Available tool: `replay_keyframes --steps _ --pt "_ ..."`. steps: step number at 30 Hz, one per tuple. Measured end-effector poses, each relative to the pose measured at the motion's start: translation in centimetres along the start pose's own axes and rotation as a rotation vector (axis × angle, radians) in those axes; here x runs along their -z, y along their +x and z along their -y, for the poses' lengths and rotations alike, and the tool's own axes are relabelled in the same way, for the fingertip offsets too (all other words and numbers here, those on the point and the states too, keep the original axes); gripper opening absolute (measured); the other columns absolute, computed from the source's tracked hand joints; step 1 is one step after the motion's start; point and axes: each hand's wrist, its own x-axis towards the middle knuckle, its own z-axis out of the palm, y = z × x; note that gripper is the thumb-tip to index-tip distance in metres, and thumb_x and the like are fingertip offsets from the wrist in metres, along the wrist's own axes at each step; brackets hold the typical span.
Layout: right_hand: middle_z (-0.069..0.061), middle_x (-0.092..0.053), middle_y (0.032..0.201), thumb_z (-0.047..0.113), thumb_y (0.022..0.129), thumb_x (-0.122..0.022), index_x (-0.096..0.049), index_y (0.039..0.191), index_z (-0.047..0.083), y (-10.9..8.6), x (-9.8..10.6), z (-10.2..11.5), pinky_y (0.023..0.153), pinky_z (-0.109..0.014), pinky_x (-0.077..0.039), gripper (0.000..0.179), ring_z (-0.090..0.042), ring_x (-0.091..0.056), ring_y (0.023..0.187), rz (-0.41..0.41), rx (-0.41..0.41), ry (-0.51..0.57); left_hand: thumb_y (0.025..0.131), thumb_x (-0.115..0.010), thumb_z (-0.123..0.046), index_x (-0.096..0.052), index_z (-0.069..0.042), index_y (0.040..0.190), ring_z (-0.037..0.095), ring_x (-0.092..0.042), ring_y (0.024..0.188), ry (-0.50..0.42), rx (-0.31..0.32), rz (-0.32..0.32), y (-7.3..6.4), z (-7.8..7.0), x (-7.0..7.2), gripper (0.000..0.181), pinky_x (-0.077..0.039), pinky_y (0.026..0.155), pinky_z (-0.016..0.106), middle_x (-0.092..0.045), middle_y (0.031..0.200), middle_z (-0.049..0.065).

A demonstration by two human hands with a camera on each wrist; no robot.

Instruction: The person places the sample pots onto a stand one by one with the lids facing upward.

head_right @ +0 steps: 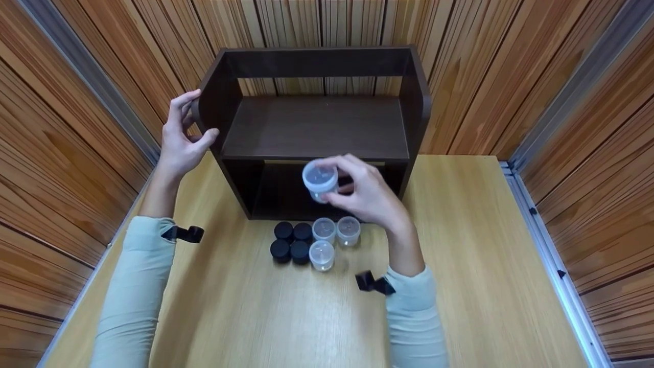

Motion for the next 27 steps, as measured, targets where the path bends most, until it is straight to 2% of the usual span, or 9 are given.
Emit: replay_keyframes --steps 4,12,20,23,27 --pt "-0.016 -0.073 0.138 -0.004 0.093 -0.085 -0.072 0.146 0.006 1.7 0.5 1.4 0.093 -0.018 -0.065 0.055 -0.005 -0.072 0.116 0.000 -0.023 -0.023 0.097 -0.071 0.001 -0.050 -0.004 0.161 0.020 -0.057 0.151 -0.002 0.001 -0.009 0.0 0.0 0.0 0.067 -0.062 0.076 0.016 -0.052 0.173 0.015" --pt "-0.017 -0.074 0.139 -0.001 0.096 -0.085 -0.069 0.149 0.006 4.9 0.8 3.0 0.092 -0.016 -0.064 0.056 -0.030 -0.077 0.122 0.048 -0.037 -0.025 0.097 -0.072 0.001 -0.050 -0.004 0.161 0.021 -0.058 0.147 -0.015 -0.007 -0.010 0.0 0.0 0.0 0.068 -0.064 0.081 0.018 -0.052 0.173 0.016" --pt "-0.019 -0.074 0.139 0.000 0.095 -0.086 -0.070 0.146 0.004 8.2 0.7 4.1 0.086 -0.016 -0.062 0.053 -0.033 -0.076 0.119 0.017 -0.043 -0.048 0.097 -0.071 0.002 -0.051 -0.005 0.161 0.023 -0.062 0.142 -0.036 -0.003 -0.013 0.0 0.0 -0.2 0.068 -0.064 0.078 0.017 -0.051 0.173 0.016" --pt "-0.018 -0.074 0.141 0.002 0.096 -0.086 -0.070 0.146 0.004 9.4 0.5 4.3 0.091 -0.021 -0.061 0.053 -0.035 -0.076 0.121 0.013 -0.043 -0.077 0.098 -0.071 0.002 -0.051 -0.005 0.161 0.024 -0.061 0.144 -0.032 -0.006 -0.013 0.0 0.0 -0.1 0.067 -0.065 0.078 0.020 -0.051 0.173 0.016" --pt "-0.017 -0.073 0.146 0.004 0.097 -0.086 -0.069 0.147 0.005 10.9 0.2 4.5 0.105 -0.040 -0.061 0.053 -0.036 -0.075 0.128 0.008 -0.040 -0.077 0.098 -0.071 0.001 -0.051 -0.005 0.161 0.024 -0.060 0.144 -0.030 -0.007 -0.015 -0.1 0.0 -0.1 0.067 -0.064 0.076 0.019 -0.051 0.173 0.017"
